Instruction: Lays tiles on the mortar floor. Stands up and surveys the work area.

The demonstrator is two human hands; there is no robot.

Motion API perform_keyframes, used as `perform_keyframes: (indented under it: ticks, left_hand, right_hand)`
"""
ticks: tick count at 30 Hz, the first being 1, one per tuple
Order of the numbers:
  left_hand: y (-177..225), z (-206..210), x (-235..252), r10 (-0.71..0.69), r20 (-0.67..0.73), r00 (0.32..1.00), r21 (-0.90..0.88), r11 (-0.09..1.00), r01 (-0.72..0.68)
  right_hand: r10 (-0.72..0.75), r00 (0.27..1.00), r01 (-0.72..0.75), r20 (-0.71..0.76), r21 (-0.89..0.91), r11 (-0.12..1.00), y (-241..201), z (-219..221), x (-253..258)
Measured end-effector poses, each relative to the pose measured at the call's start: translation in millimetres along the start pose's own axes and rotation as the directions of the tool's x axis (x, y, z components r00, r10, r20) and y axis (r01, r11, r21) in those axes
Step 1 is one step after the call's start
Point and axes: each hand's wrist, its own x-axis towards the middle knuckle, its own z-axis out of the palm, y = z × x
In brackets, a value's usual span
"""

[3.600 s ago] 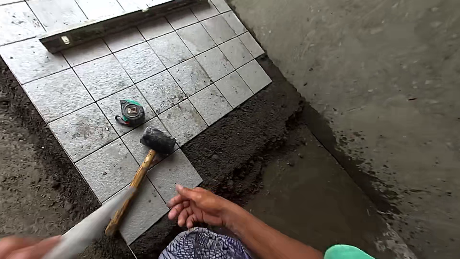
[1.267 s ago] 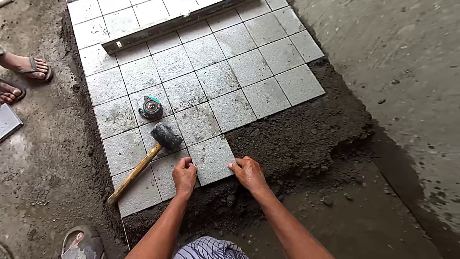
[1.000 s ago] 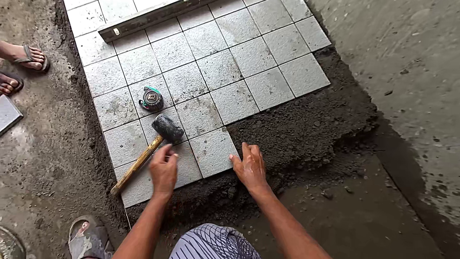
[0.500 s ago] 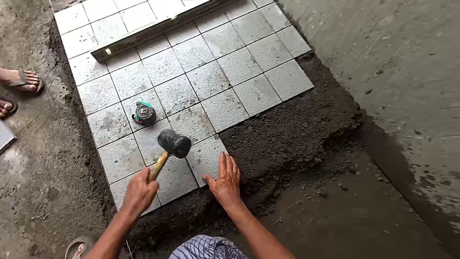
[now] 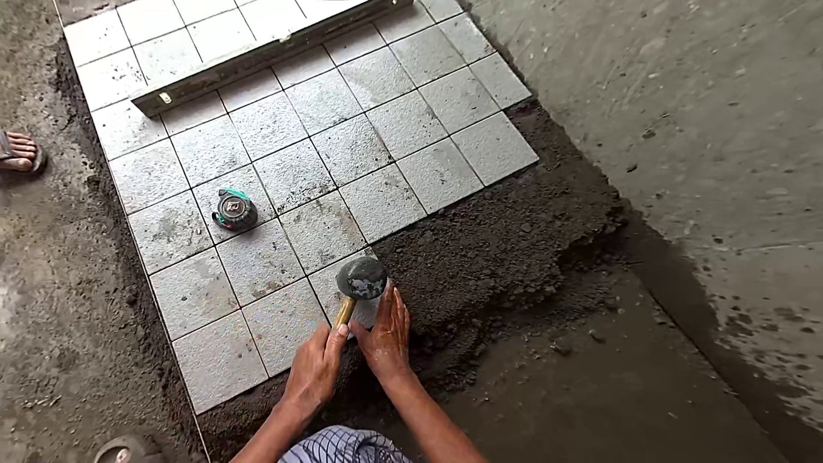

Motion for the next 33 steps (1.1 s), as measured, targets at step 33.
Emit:
perform_keyframes:
  ticks: [33]
  left_hand:
    - [-17.0, 1.9, -9.3, 0.033, 0.076, 0.997, -0.134, 0.991, -0.022]
  right_hand:
    - [-0.072, 0.990, 0.081, -0.119, 0.071, 0.994, 32.2, -1.2, -18.9]
